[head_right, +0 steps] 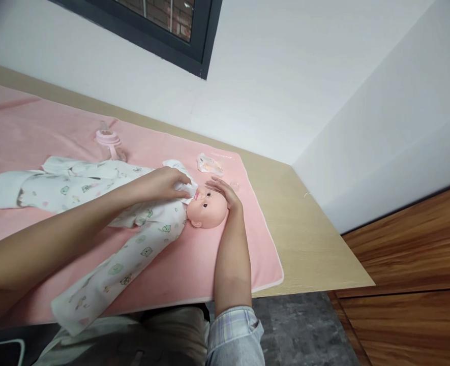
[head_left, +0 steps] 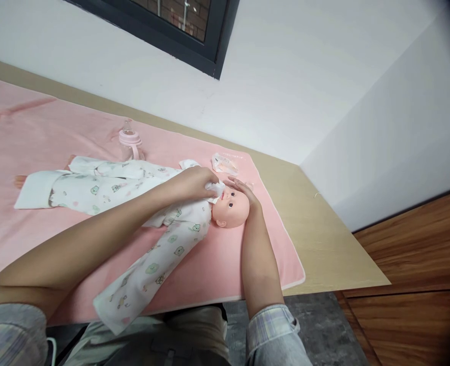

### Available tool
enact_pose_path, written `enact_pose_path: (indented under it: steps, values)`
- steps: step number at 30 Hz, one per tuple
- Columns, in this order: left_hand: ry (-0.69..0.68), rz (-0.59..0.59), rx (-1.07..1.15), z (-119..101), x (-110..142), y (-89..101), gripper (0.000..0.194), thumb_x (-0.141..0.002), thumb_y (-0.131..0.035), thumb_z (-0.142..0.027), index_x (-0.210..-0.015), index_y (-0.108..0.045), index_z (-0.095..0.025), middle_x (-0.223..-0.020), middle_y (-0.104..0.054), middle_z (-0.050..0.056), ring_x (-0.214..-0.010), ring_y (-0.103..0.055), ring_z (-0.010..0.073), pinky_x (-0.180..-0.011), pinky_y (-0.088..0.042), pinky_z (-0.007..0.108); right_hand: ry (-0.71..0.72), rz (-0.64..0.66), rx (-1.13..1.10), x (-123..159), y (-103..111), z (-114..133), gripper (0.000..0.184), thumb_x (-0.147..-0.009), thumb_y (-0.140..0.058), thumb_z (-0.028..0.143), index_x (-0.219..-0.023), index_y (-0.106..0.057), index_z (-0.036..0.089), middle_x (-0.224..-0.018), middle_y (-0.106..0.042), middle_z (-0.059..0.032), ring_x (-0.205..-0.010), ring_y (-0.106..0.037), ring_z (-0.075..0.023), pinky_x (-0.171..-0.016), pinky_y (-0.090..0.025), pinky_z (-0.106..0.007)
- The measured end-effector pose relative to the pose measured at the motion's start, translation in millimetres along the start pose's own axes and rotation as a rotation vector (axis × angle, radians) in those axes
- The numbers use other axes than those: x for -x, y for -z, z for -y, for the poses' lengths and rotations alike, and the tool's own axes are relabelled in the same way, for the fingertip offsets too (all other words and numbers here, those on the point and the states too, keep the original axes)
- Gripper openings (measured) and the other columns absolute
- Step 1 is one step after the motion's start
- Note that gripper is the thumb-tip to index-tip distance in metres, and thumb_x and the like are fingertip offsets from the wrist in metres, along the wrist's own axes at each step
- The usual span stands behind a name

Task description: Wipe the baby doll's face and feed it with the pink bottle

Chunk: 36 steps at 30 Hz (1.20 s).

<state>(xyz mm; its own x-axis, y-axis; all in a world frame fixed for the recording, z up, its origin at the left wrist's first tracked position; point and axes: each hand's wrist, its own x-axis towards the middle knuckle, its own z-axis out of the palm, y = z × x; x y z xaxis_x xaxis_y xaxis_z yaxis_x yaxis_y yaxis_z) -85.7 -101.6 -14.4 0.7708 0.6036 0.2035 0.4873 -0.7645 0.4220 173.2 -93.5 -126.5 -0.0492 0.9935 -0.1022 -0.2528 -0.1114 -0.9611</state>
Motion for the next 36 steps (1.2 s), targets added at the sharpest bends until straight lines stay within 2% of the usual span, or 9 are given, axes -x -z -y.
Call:
enact_pose_path:
  steps: [6,13,16,21,25,29,32,36]
  values:
    - [0.006,-0.01,0.012,0.7,-0.9,0.7,0.022,-0.079,-0.061,-0.017,-0.061,-0.049,-0.019,-0.057,-0.053,0.0,-0.06,-0.051,0.0201,-0.057,-0.025,0.031,-0.005,-0.042,-0.02,-1.6,-1.1,-3.2,0.045,-0.082,-0.074,0.046,-0.123,-0.064,0.03,-0.137,-0.068,-0.0038,-0.135,-0.06,-0.0289,-0.12,-0.045,-0.053]
    - [0.033,-0.059,-0.023,-3.4,-0.8,1.0,0.032,-0.079,-0.06,-0.013,-0.058,-0.037,-0.02,-0.054,-0.043,-0.002,-0.057,-0.045,0.0184,-0.058,-0.024,0.031,-0.006,-0.028,-0.025,-3.4,0.0,-4.9,0.045,-0.083,-0.073,0.046,-0.123,-0.063,0.029,-0.134,-0.069,-0.0041,-0.135,-0.06,-0.0275,-0.118,-0.046,-0.052]
    - [0.029,-0.074,-0.02,-4.0,-1.2,-0.1,0.033,-0.082,-0.06,-0.014,-0.059,-0.037,-0.02,-0.054,-0.043,-0.002,-0.057,-0.045,0.0185,-0.058,-0.023,0.032,0.003,-0.026,-0.024,-3.2,-0.1,-5.6,0.046,-0.083,-0.072,0.046,-0.125,-0.062,0.03,-0.135,-0.069,-0.0037,-0.134,-0.061,-0.0275,-0.117,-0.047,-0.053]
    - [-0.008,-0.108,-0.034,-3.4,-2.6,-3.6,0.029,-0.081,-0.06,-0.011,-0.06,-0.042,-0.019,-0.059,-0.052,0.0,-0.062,-0.051,0.0204,-0.061,-0.027,0.031,0.008,-0.024,-0.013,-5.0,1.8,-6.1,0.048,-0.083,-0.072,0.047,-0.126,-0.063,0.03,-0.132,-0.071,-0.0038,-0.132,-0.062,-0.0277,-0.116,-0.048,-0.052]
    - [-0.05,-0.105,-0.044,-1.4,-4.0,-8.1,0.018,-0.084,-0.058,-0.01,-0.068,-0.061,-0.017,-0.071,-0.065,0.003,-0.073,-0.06,0.023,-0.064,-0.031,0.03,0.007,0.001,0.024,-12.2,6.2,-5.3,0.052,-0.079,-0.076,0.049,-0.124,-0.065,0.026,-0.124,-0.074,-0.0048,-0.131,-0.063,-0.027,-0.117,-0.047,-0.049]
    - [-0.068,-0.124,-0.15,-0.8,-4.7,-12.3,0.02,-0.087,-0.056,-0.009,-0.085,-0.075,-0.017,-0.083,-0.071,0.007,-0.086,-0.066,0.0271,-0.072,-0.037,0.031,0.032,0.02,0.056,-16.9,8.7,-5.9,0.045,-0.079,-0.076,0.049,-0.118,-0.068,0.026,-0.118,-0.076,-0.0035,-0.131,-0.063,-0.0267,-0.117,-0.048,-0.047]
    - [-0.061,-0.127,-0.178,-1.8,-4.7,-13.2,0.026,-0.088,-0.055,-0.009,-0.098,-0.078,-0.018,-0.091,-0.073,0.008,-0.091,-0.067,0.0282,-0.077,-0.04,0.032,0.051,0.026,0.059,-16.5,7.8,-6.3,0.044,-0.079,-0.076,0.048,-0.116,-0.068,0.026,-0.116,-0.077,-0.0021,-0.129,-0.064,-0.0261,-0.116,-0.048,-0.047]
    - [-0.054,-0.133,-0.186,-2.9,-5.3,-12.9,0.028,-0.089,-0.055,-0.01,-0.103,-0.078,-0.017,-0.094,-0.072,0.008,-0.09,-0.067,0.0272,-0.076,-0.041,0.031,0.057,0.025,0.062,-14.4,5.0,-5.2,0.046,-0.078,-0.076,0.048,-0.117,-0.067,0.025,-0.118,-0.076,-0.0026,-0.129,-0.064,-0.0242,-0.116,-0.047,-0.044]
